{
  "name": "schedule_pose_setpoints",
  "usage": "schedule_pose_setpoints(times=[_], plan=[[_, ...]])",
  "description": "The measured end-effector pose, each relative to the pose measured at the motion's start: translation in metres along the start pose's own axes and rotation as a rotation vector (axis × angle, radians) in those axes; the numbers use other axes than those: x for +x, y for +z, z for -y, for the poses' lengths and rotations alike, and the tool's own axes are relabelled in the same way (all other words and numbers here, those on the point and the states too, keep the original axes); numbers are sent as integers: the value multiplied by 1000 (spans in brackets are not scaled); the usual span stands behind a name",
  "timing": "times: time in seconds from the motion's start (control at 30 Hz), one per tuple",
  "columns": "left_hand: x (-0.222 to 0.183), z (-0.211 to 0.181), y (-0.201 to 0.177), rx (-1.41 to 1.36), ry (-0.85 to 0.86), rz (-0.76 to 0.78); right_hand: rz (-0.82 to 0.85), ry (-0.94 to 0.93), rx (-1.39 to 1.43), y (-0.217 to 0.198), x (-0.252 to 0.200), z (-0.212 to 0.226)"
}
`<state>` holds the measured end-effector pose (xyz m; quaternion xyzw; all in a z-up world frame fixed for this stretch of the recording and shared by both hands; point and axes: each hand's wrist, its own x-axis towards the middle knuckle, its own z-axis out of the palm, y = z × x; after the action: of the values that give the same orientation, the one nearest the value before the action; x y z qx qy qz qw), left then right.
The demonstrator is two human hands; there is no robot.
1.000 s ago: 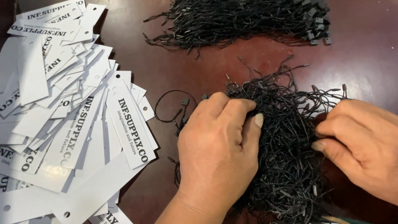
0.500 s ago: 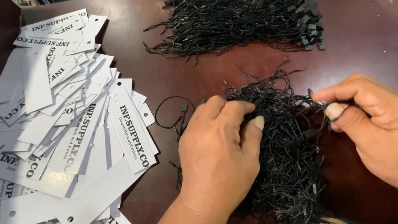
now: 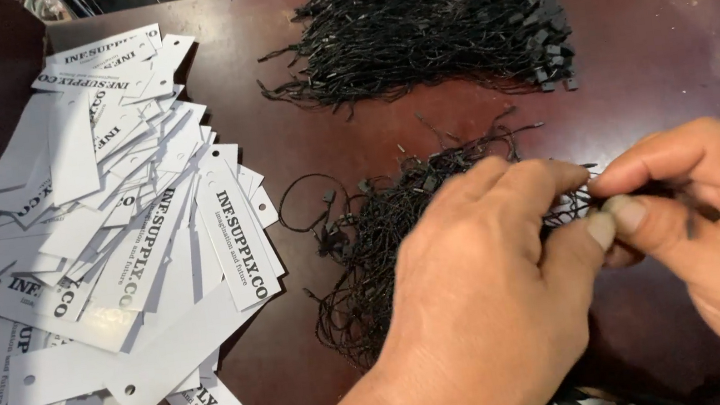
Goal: Untangling and sorting black plastic tag fasteners from a tangled pile into a neat stack on a table next to a pile of clothing tags.
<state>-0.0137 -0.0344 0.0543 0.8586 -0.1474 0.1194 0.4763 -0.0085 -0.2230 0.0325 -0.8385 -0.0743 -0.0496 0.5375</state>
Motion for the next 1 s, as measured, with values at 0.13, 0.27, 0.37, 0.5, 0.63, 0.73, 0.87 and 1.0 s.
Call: schedule_pose_setpoints(times=[0.13,0.27,0.37,0.5,0.63,0.73,0.87,1.0], plan=[[15,-18,-12,-453,-619,220,-40,52,-63,5,0,7],[15,-12,-16,-678,-827,260,35,-148,-336,6,-1,22],[17,-13,-18,-715,-903,290,23,-92,-392,7,-5,11],[19,-16,-23,-485,-895,390,56,-205,-409,3,-5,-2],[17,-15,-19,-417,-869,379,69,-133,-209,2,-7,-7],[19,-15,-22,-403,-901,280,53,-47,-103,5,-7,-4],[17,-11,-22,-327,-870,143,-3,53,-221,12,-5,8],[7,6,-14,-212,-677,-60,136,-98,-426,6,5,15]])
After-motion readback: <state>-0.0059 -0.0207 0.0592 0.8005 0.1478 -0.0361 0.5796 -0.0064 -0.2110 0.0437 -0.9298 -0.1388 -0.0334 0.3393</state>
